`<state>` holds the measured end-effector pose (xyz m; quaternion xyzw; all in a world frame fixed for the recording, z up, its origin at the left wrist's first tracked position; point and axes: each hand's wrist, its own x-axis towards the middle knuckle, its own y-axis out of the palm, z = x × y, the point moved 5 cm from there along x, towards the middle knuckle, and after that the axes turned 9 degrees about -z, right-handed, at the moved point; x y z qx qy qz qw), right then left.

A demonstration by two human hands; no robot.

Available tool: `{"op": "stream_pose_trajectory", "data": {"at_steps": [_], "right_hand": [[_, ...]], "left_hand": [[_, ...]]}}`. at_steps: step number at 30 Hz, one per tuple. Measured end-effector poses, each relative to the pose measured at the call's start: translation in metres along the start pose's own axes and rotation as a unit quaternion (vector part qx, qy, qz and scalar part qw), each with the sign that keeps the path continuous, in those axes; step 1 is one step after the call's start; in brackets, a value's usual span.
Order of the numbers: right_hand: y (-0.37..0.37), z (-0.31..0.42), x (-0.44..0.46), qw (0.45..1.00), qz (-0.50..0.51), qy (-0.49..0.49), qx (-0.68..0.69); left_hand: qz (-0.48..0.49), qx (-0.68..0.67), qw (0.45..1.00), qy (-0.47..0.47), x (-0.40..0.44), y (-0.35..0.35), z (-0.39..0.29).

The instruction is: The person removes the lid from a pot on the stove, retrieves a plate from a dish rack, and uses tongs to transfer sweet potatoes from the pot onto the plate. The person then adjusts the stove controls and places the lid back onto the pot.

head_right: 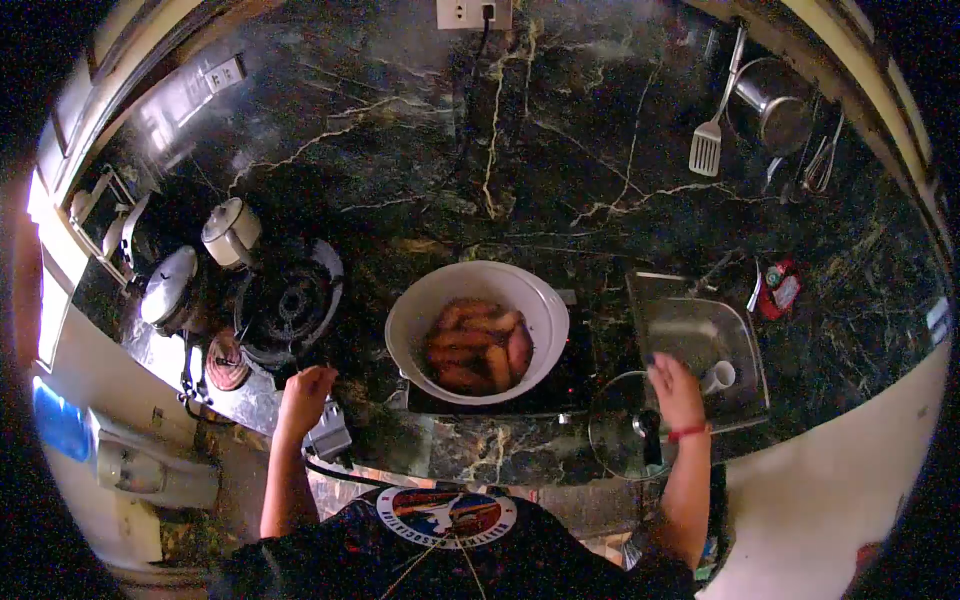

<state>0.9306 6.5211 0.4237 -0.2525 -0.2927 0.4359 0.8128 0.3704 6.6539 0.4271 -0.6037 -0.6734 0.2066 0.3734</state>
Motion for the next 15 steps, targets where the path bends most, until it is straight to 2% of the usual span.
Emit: {"op": "stream_pose_trajectory", "data": {"at_steps": [2, 4, 6, 8, 10, 12, 13, 15], "right_hand": [[0.016, 0.061, 0.036, 0.997, 0.015, -0.032, 0.075], [0.038, 0.125, 0.067, 0.978, 0.087, -0.02, 0.19], [0.062, 0.184, 0.101, 0.946, 0.128, -0.089, 0.284], [0.088, 0.226, 0.145, 0.922, 0.152, -0.117, 0.337], [0.107, 0.263, 0.194, 0.918, 0.137, -0.12, 0.351], [0.12, 0.301, 0.234, 0.922, 0.077, -0.093, 0.369], [0.128, 0.316, 0.254, 0.916, 0.059, -0.083, 0.388], [0.14, 0.343, 0.287, 0.904, 0.041, -0.066, 0.42]], "left_hand": [[-0.017, -0.016, 1.0, 0.005, -0.011, -0.005, 0.003], [-0.01, 0.002, 1.0, -0.02, -0.021, -0.016, 0.004], [-0.028, -0.038, 0.998, -0.035, -0.033, -0.019, 0.023], [-0.03, -0.045, 0.997, -0.058, -0.046, -0.031, 0.026], [-0.047, -0.052, 0.995, -0.077, -0.06, -0.036, 0.045], [-0.079, -0.061, 0.99, -0.095, -0.077, -0.048, 0.053], [-0.062, -0.083, 0.981, -0.162, -0.086, -0.052, 0.058], [-0.083, -0.071, 0.979, -0.169, -0.103, -0.06, 0.072]]}}
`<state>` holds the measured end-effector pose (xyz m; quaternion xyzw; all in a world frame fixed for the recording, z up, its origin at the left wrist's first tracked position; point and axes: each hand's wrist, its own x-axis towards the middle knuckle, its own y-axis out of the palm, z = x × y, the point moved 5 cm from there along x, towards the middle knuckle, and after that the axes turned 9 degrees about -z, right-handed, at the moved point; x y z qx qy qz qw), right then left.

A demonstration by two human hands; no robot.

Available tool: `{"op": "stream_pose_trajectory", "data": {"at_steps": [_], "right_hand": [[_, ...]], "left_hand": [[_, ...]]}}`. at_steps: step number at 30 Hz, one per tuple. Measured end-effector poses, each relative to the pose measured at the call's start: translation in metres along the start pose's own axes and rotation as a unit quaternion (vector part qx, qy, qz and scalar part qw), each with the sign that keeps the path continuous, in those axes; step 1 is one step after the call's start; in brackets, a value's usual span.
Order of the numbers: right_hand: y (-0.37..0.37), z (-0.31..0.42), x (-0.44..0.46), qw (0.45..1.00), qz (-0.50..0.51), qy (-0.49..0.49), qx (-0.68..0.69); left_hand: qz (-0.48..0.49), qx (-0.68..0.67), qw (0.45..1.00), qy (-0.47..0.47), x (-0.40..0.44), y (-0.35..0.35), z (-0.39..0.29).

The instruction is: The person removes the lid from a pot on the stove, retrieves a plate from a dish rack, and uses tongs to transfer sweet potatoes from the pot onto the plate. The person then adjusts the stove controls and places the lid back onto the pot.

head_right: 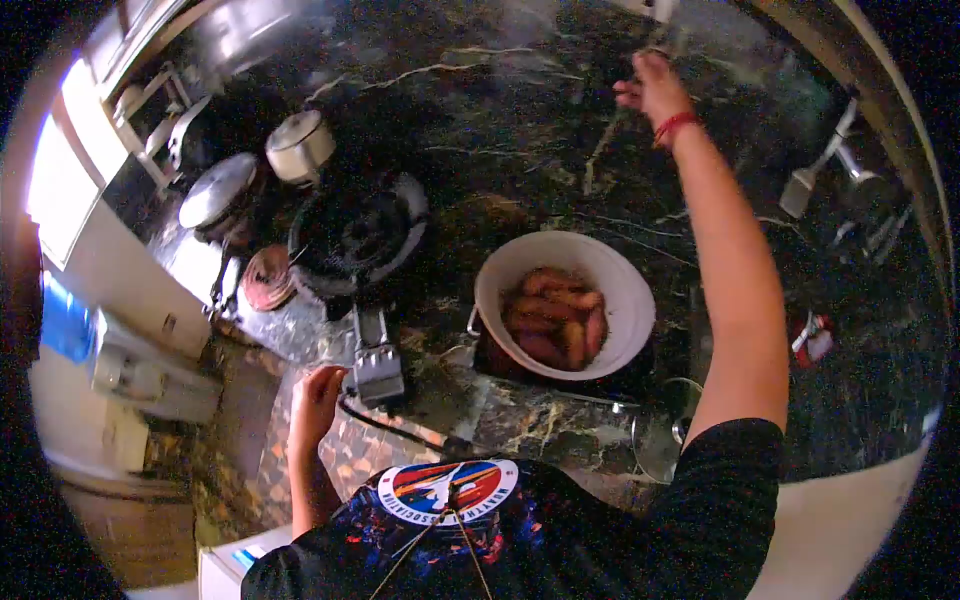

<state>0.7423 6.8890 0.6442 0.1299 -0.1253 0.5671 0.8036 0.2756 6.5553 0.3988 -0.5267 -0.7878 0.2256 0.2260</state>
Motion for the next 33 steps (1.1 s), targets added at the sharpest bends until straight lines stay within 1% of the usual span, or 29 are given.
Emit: {"op": "stream_pose_trajectory", "data": {"at_steps": [1, 4, 7, 8, 9, 10, 11, 12, 13, 15, 16, 17, 18, 19, 20, 21, 22, 23, 24, 25, 26, 27, 28, 29, 30, 31, 32, 33], "right_hand": [[0.01, 0.0, 0.014, 1.0, -0.005, 0.005, 0.013], [0.027, -0.015, 0.048, 1.0, -0.004, -0.015, -0.025], [0.04, -0.034, 0.052, 0.992, -0.013, -0.092, -0.086], [0.061, -0.039, 0.021, 0.965, -0.016, -0.179, -0.192], [0.088, -0.037, -0.025, 0.988, 0.008, -0.113, -0.104], [0.105, -0.049, -0.042, 0.979, 0.069, -0.141, -0.127], [0.125, -0.058, -0.06, 0.97, 0.109, -0.173, -0.132], [0.141, -0.065, -0.074, 0.956, 0.121, -0.218, -0.155], [0.159, -0.075, -0.084, 0.954, 0.142, -0.228, -0.133], [0.192, -0.085, -0.094, 0.955, 0.161, -0.169, -0.182], [0.209, -0.102, -0.093, 0.967, 0.17, -0.138, -0.127], [0.226, -0.111, -0.094, 0.945, 0.199, -0.177, -0.191], [0.246, -0.132, -0.092, 0.951, 0.223, -0.136, -0.163], [0.264, -0.143, -0.099, 0.915, 0.224, -0.227, -0.246], [0.274, -0.137, -0.119, 0.9, 0.284, -0.211, -0.254], [0.281, -0.143, -0.139, 0.895, 0.304, -0.2, -0.257], [0.292, -0.155, -0.149, 0.855, 0.364, -0.196, -0.313], [0.312, -0.184, -0.154, 0.822, 0.394, -0.205, -0.356], [0.303, -0.152, -0.178, 0.791, 0.432, -0.213, -0.377], [0.314, -0.167, -0.188, 0.755, 0.485, -0.214, -0.386], [0.31, -0.16, -0.205, 0.753, 0.516, -0.24, -0.33], [0.27, -0.103, -0.233, 0.747, 0.583, -0.086, -0.307], [0.297, -0.142, -0.24, 0.699, 0.594, -0.251, -0.308], [0.286, -0.137, -0.259, 0.688, 0.642, -0.219, -0.257], [0.261, -0.11, -0.277, 0.663, 0.671, -0.179, -0.279], [0.242, -0.097, -0.294, 0.66, 0.675, -0.227, -0.24], [0.204, -0.061, -0.31, 0.677, 0.673, -0.214, -0.207], [0.174, -0.047, -0.319, 0.699, 0.671, -0.153, -0.194]], "left_hand": [[-0.011, 0.004, 1.0, 0.001, -0.003, -0.005, 0.009], [-0.028, -0.006, 0.999, -0.032, -0.013, -0.015, 0.035], [-0.033, 0.0, 0.998, -0.057, -0.019, -0.022, 0.044], [-0.035, -0.004, 0.997, -0.063, -0.019, -0.021, 0.048], [-0.036, -0.009, 0.997, -0.068, -0.019, -0.02, 0.05], [-0.032, -0.004, 0.998, -0.062, -0.017, -0.019, 0.049], [-0.029, 0.002, 0.998, -0.055, -0.014, -0.018, 0.047], [-0.024, 0.01, 0.999, -0.046, -0.01, -0.017, 0.045], [-0.021, 0.013, 0.999, -0.034, -0.007, -0.015, 0.044], [-0.013, 0.018, 1.0, -0.006, 0.002, -0.008, 0.041], [-0.002, 0.023, 1.0, -0.011, 0.006, -0.009, 0.03], [-0.001, 0.019, 1.0, 0.0, 0.009, -0.004, 0.037], [0.0, 0.004, 1.0, -0.006, 0.011, -0.004, 0.034], [0.002, -0.013, 1.0, -0.01, 0.012, -0.002, 0.03], [0.003, -0.017, 1.0, 0.011, 0.014, 0.0, 0.029], [0.001, -0.012, 1.0, 0.021, 0.013, -0.001, 0.035], [0.006, -0.013, 0.999, 0.038, 0.015, 0.005, 0.037], [0.04, -0.011, 0.999, -0.012, 0.013, 0.003, 0.021], [0.047, -0.013, 0.999, 0.013, 0.016, 0.009, 0.039], [0.034, -0.049, 0.998, 0.018, 0.018, 0.013, 0.043], [0.054, -0.061, 0.995, 0.066, 0.024, 0.023, 0.06], [0.082, -0.066, 0.994, 0.014, 0.026, 0.029, 0.062], [0.108, -0.027, 0.988, 0.11, 0.026, 0.035, 0.043], [0.151, -0.035, 0.985, 0.08, 0.021, 0.037, 0.01], [0.183, -0.031, 0.978, 0.096, 0.026, 0.05, 0.015], [0.213, -0.025, 0.97, 0.112, 0.032, 0.062, 0.021], [0.26, -0.035, 0.956, 0.132, 0.033, 0.077, 0.01], [0.309, -0.045, 0.938, 0.151, 0.031, 0.088, -0.005]]}}
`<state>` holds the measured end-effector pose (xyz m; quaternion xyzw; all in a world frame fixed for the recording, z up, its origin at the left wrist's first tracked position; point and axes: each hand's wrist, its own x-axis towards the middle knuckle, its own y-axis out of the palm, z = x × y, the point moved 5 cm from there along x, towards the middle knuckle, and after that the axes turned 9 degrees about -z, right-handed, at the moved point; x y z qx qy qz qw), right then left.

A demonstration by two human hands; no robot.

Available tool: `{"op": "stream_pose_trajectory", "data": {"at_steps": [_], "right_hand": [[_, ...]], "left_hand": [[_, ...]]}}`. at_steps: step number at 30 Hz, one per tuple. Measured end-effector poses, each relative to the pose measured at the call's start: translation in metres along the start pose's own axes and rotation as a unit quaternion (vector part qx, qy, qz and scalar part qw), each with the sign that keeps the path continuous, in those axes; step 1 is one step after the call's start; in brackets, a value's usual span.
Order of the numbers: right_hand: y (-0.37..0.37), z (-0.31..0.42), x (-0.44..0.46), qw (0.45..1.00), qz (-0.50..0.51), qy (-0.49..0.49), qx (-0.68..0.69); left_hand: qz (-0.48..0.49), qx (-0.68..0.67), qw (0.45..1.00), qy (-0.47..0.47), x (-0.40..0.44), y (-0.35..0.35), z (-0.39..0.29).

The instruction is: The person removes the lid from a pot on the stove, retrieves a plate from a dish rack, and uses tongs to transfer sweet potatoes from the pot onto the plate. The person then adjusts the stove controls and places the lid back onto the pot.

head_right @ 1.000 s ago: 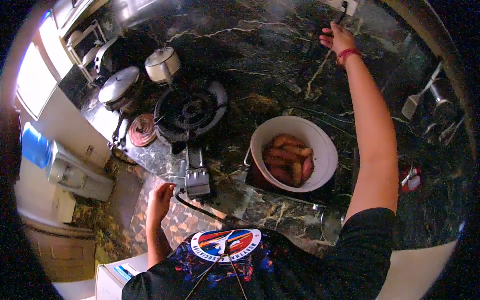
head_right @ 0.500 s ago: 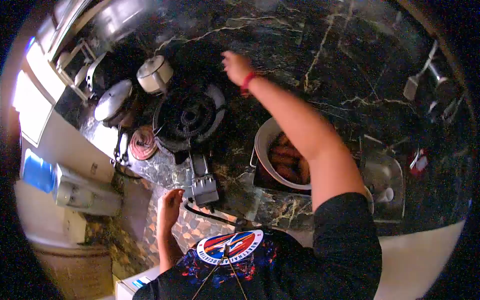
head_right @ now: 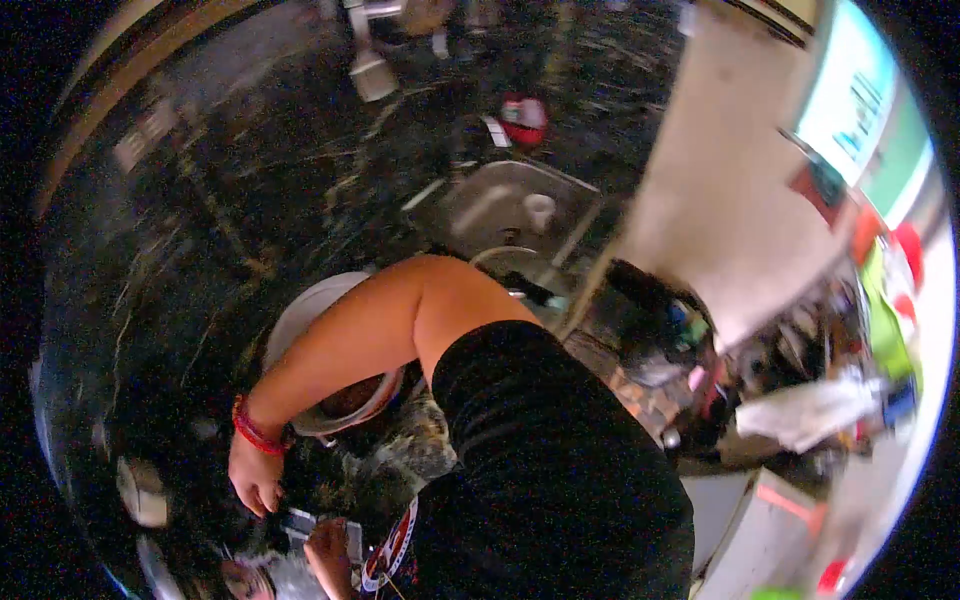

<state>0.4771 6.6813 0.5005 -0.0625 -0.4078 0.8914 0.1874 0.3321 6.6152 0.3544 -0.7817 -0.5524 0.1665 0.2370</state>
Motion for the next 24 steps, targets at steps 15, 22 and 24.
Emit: {"op": "stream_pose_trajectory", "data": {"at_steps": [15, 22, 24], "right_hand": [[0.114, 0.308, -0.528, 0.621, -0.699, 0.354, 0.024], [0.263, 0.522, -0.751, 0.225, -0.758, 0.56, -0.248], [0.328, 0.618, -0.845, 0.031, -0.655, 0.605, -0.452]], "left_hand": [[0.423, 0.137, 0.813, 0.375, -0.007, 0.192, -0.164], [0.504, 0.138, 0.743, 0.417, -0.134, 0.348, -0.291], [0.552, 0.078, 0.701, 0.445, -0.176, 0.393, -0.327]]}}
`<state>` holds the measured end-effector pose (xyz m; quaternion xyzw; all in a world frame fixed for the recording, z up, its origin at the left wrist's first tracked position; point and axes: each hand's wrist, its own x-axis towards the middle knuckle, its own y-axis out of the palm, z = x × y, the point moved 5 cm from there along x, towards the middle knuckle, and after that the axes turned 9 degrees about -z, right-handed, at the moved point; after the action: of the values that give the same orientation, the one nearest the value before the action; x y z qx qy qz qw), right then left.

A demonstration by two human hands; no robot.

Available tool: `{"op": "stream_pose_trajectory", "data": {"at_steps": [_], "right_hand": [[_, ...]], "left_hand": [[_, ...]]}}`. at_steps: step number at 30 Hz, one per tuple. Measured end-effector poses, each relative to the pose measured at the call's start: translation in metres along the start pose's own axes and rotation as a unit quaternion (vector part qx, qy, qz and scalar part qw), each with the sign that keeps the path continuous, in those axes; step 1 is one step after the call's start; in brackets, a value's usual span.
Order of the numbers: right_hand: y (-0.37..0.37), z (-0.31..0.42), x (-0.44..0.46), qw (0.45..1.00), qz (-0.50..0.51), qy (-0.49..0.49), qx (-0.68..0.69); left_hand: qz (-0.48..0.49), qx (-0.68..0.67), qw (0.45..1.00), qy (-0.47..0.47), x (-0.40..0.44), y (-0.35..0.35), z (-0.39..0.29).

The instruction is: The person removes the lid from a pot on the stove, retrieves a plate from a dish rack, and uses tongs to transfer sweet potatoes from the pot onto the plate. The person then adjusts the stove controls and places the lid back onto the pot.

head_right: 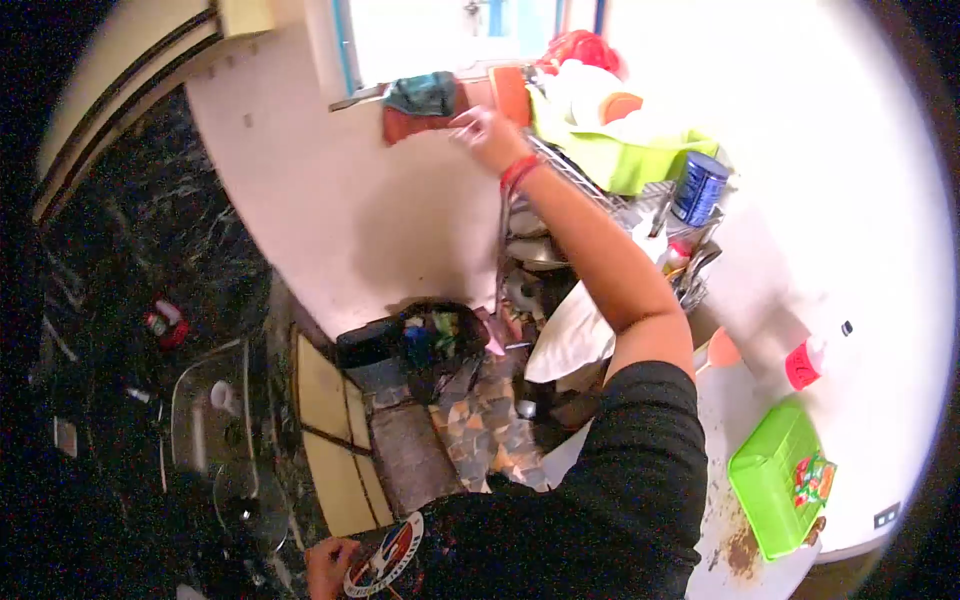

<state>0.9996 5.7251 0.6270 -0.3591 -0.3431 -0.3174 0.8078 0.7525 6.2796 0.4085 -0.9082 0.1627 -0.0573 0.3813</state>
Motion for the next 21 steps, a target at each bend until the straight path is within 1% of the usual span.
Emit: {"op": "stream_pose_trajectory", "data": {"at_steps": [1, 2, 3, 4, 5, 6, 7, 8, 9, 10, 13, 15, 16, 17, 19, 20, 21], "right_hand": [[-0.035, -0.045, 0.024, 0.997, -0.068, 0.019, 0.011], [-0.078, -0.071, 0.043, 0.974, -0.13, -0.006, -0.188], [-0.115, -0.122, 0.071, 0.937, -0.049, -0.029, -0.345], [-0.152, -0.149, 0.08, 0.921, -0.147, -0.004, -0.361], [-0.202, -0.259, 0.112, 0.798, -0.184, -0.036, -0.573], [-0.222, -0.23, 0.104, 0.83, -0.163, 0.075, -0.528], [-0.238, -0.219, 0.096, 0.829, -0.148, 0.098, -0.53], [-0.253, -0.234, 0.092, 0.803, -0.235, 0.209, -0.506], [-0.259, -0.248, 0.088, 0.798, -0.194, 0.248, -0.515], [-0.264, -0.245, 0.081, 0.789, -0.152, 0.286, -0.522], [-0.27, -0.29, 0.091, 0.83, -0.014, 0.29, -0.476], [-0.283, -0.306, 0.097, 0.859, 0.022, 0.295, -0.417], [-0.289, -0.3, 0.095, 0.878, 0.014, 0.314, -0.362], [-0.3, -0.311, 0.091, 0.874, -0.016, 0.35, -0.337], [-0.31, -0.347, 0.096, 0.884, 0.065, 0.361, -0.29], [-0.306, -0.33, 0.096, 0.896, 0.112, 0.341, -0.262], [-0.305, -0.315, 0.097, 0.884, 0.109, 0.325, -0.319]], "left_hand": [[0.014, -0.001, 1.0, 0.008, 0.021, 0.009, -0.014], [0.025, -0.004, 1.0, 0.017, 0.041, 0.018, -0.026], [0.024, -0.024, 0.999, -0.004, 0.058, 0.023, -0.035], [0.026, -0.021, 0.999, -0.006, 0.073, 0.028, -0.042], [0.026, -0.017, 0.999, -0.01, 0.085, 0.032, -0.046], [0.027, -0.012, 0.999, -0.016, 0.093, 0.036, -0.045], [0.039, -0.042, 0.997, -0.05, 0.101, 0.047, -0.031], [0.033, -0.018, 0.998, -0.045, 0.111, 0.051, -0.037], [0.028, 0.007, 0.999, -0.039, 0.122, 0.053, -0.043], [0.024, 0.031, 0.999, -0.033, 0.132, 0.055, -0.05], [0.059, 0.063, 0.996, -0.038, 0.161, 0.063, -0.063], [0.043, 0.048, 0.998, -0.014, 0.178, 0.062, -0.086], [0.035, 0.04, 0.999, -0.001, 0.183, 0.061, -0.094], [0.03, 0.011, 0.999, -0.031, 0.185, 0.063, -0.092], [0.035, 0.026, 0.999, 0.018, 0.192, 0.065, -0.096], [0.036, 0.032, 0.998, 0.041, 0.195, 0.066, -0.099], [0.037, 0.029, 0.998, 0.04, 0.197, 0.069, -0.099]]}}
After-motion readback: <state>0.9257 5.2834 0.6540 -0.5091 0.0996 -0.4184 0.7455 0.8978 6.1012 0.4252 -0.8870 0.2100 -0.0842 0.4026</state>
